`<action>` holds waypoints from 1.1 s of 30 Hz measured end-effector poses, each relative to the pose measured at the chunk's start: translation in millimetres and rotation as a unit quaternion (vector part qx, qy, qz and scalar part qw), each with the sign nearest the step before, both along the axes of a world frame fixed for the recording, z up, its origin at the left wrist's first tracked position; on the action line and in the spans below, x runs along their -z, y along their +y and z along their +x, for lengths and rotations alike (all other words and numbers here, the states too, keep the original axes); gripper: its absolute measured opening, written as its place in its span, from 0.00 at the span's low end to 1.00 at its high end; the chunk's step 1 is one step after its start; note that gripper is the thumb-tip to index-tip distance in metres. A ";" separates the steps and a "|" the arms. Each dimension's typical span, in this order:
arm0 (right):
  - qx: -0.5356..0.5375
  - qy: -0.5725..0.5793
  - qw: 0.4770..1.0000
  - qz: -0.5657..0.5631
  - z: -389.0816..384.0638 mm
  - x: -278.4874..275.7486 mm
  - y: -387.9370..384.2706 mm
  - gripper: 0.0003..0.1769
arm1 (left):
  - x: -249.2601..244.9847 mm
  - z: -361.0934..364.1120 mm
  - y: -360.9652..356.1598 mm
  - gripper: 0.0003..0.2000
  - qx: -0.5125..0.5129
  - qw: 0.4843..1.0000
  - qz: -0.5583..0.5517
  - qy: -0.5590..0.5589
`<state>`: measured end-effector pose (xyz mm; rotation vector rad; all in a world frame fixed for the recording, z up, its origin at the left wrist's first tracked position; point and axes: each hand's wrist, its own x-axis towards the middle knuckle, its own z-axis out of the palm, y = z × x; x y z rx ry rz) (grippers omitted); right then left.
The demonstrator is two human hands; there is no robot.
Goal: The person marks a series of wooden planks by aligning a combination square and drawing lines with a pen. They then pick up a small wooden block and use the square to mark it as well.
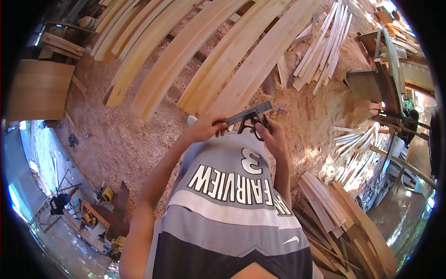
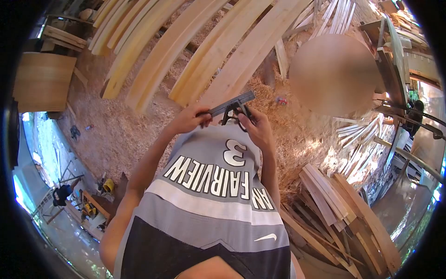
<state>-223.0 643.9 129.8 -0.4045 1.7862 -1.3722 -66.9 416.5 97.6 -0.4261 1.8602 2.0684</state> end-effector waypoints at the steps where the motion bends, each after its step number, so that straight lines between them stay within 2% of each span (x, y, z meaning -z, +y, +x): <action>1: 0.000 0.014 1.000 0.013 1.7 -6.9 -1.6 0.13 | -8.2 2.4 5.0 0.05 0.000 1.000 0.001 -0.003; 3: 0.025 -0.025 0.999 -0.002 0.3 -6.1 -1.4 0.12 | -27.9 7.4 15.9 0.07 -0.027 0.996 -0.089 0.013; 5: 0.049 -0.076 0.996 -0.009 -5.6 -3.4 2.0 0.12 | -38.1 6.6 24.1 0.07 -0.046 0.993 -0.108 0.014; 8: 0.066 -0.095 0.993 -0.023 -8.7 -14.4 -2.7 0.11 | -43.6 7.1 30.1 0.07 -0.072 0.988 -0.136 0.021; 11: 0.029 -0.081 0.996 0.012 -15.9 -34.7 -11.6 0.10 | -48.3 9.1 42.5 0.05 -0.112 0.981 -0.156 0.013; 13: 0.023 -0.105 0.994 0.024 -20.1 -17.4 -4.5 0.10 | -49.1 12.7 44.2 0.04 -0.132 0.973 -0.191 0.017; 14: 0.025 -0.119 0.992 -0.029 -18.3 -8.5 -1.8 0.10 | -35.0 19.0 46.6 0.04 -0.121 0.968 -0.216 0.036; 15: 0.050 -0.138 0.989 -0.023 -15.6 -8.7 -3.3 0.09 | -18.7 25.4 52.1 0.05 -0.149 0.974 -0.168 0.029; 16: 0.031 -0.116 0.992 -0.039 -17.4 -0.2 -3.0 0.10 | -17.0 25.3 52.2 0.05 -0.153 0.972 -0.179 0.025; 18: 0.009 -0.090 0.996 0.005 -19.2 -7.2 -7.5 0.09 | -42.0 20.1 52.3 0.07 -0.156 0.966 -0.204 0.009; 20: 0.030 -0.078 0.996 -0.024 -19.9 -11.4 -11.1 0.09 | -47.1 16.9 51.2 0.08 -0.157 0.965 -0.205 0.043; 22: -0.043 -0.104 0.994 0.007 -26.9 -1.8 -7.3 0.11 | -49.6 18.2 48.9 0.07 -0.142 0.972 -0.185 0.030; 23: -0.031 -0.100 0.995 -0.001 -29.0 -0.5 -8.5 0.11 | -50.3 19.9 48.3 0.07 -0.131 0.972 -0.191 0.038; 25: -0.064 -0.167 0.983 -0.050 -30.9 -8.6 -6.6 0.14 | -52.7 20.1 49.1 0.06 -0.132 0.973 -0.179 0.060; 26: -0.047 -0.164 0.984 -0.055 -31.9 -19.4 -6.9 0.14 | -57.0 21.6 50.5 0.06 -0.116 0.975 -0.179 0.065; 28: -0.133 -0.145 0.980 -0.034 -36.9 -41.3 -9.6 0.16 | -63.6 23.1 51.5 0.06 -0.120 0.981 -0.154 0.021; 33: -0.135 -0.102 0.985 0.010 -32.8 -27.4 -4.9 0.19 | -50.5 24.3 53.0 0.07 -0.137 0.979 -0.148 0.037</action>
